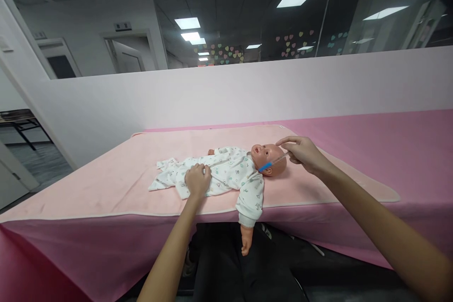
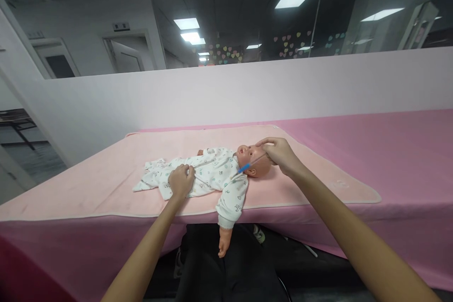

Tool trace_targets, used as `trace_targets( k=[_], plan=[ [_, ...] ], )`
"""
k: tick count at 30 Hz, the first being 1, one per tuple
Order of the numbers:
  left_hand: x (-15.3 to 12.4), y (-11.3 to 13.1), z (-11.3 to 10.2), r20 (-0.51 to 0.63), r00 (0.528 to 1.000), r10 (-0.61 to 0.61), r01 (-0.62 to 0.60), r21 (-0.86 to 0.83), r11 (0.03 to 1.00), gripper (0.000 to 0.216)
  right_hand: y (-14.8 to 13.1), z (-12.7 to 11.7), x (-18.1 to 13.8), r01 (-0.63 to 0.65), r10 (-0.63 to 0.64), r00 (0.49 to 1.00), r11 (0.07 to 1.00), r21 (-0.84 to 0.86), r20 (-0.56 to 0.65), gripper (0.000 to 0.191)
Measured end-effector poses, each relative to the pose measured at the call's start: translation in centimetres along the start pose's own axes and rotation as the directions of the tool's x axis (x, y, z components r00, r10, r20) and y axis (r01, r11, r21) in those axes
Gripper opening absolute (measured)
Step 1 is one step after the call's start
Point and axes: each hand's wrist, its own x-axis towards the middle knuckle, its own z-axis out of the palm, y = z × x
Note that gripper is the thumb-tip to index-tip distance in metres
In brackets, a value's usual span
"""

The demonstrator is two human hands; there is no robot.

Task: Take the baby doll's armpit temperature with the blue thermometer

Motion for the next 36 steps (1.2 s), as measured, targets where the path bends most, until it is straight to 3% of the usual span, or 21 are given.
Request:
trace_targets(
  k=[4,9,27,36],
  plan=[
    [0.0,0.0,-0.1,0.010,1.000,-0.009,0.009,-0.001,1.000,0.033,-0.1,0.0,0.0,0.000,0.000,1.000,1.000,-0.001,0.025,0.016],
    [0.0,0.0,0.0,0.012,1.000,-0.013,0.013,-0.006,1.000,0.034,0.1,-0.1,0.2,-0.005,0.001,0.999,0.997,-0.076,-0.054,0.016],
    [0.0,0.1,0.0,0.001,1.000,-0.009,0.009,0.004,1.000,0.034,0.1,0.0,-0.2,0.060,-0.068,0.997,0.986,-0.156,-0.042,0.016],
    [0.0,0.0,0.0,-0.002,1.000,-0.004,0.004,-0.009,1.000,0.034,-0.8,0.7,-1.4,0.106,-0.135,0.983,0.970,-0.221,-0.121,0.022]
  ],
)
